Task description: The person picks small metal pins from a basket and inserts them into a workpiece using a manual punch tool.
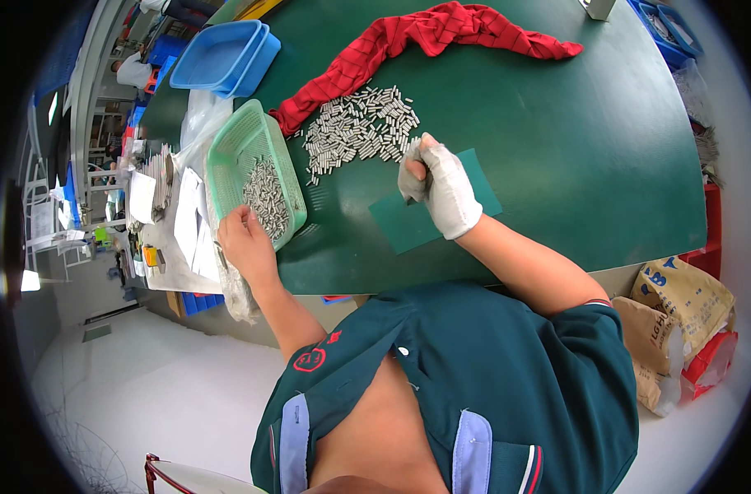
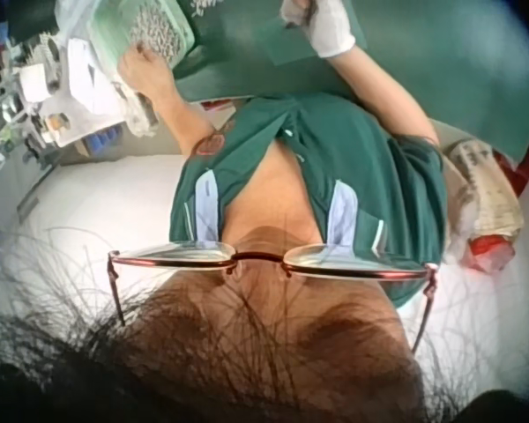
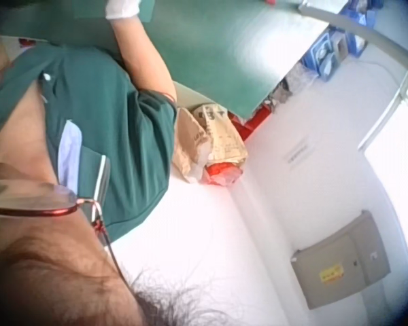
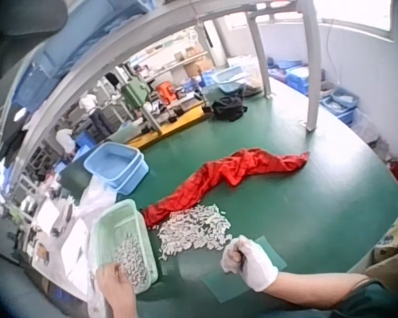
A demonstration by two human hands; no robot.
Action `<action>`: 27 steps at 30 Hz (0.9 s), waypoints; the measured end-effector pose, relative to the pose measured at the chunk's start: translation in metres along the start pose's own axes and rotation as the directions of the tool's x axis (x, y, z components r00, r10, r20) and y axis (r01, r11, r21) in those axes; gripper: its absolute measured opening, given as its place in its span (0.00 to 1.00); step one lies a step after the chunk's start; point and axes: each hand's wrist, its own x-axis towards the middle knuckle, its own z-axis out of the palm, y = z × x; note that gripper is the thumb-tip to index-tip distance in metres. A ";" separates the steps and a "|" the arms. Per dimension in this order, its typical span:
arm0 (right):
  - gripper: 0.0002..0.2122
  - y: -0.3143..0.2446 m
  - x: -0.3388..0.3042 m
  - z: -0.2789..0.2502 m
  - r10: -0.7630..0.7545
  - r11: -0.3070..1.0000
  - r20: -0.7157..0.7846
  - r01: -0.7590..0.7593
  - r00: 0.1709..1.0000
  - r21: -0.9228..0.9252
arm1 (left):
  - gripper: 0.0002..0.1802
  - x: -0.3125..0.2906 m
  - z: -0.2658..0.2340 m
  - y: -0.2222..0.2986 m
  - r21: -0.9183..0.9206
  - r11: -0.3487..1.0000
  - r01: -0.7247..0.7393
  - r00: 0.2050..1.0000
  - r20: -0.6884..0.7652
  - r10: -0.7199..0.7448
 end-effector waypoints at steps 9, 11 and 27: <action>0.23 0.000 -0.002 -0.002 -0.020 0.996 -0.012 0.021 1.000 0.087 | 0.08 -0.010 0.068 0.121 -0.647 0.665 -0.373 0.837 0.075 0.542; 0.23 -0.001 -0.005 0.004 -0.022 0.999 -0.022 0.023 1.000 0.028 | 0.08 -0.010 0.078 0.130 -0.626 0.687 -0.369 0.833 0.105 0.543; 0.24 0.000 -0.007 -0.002 -0.003 1.000 -0.043 0.001 0.999 -0.029 | 0.03 -0.019 0.084 0.115 -0.871 0.444 0.209 0.847 0.389 0.364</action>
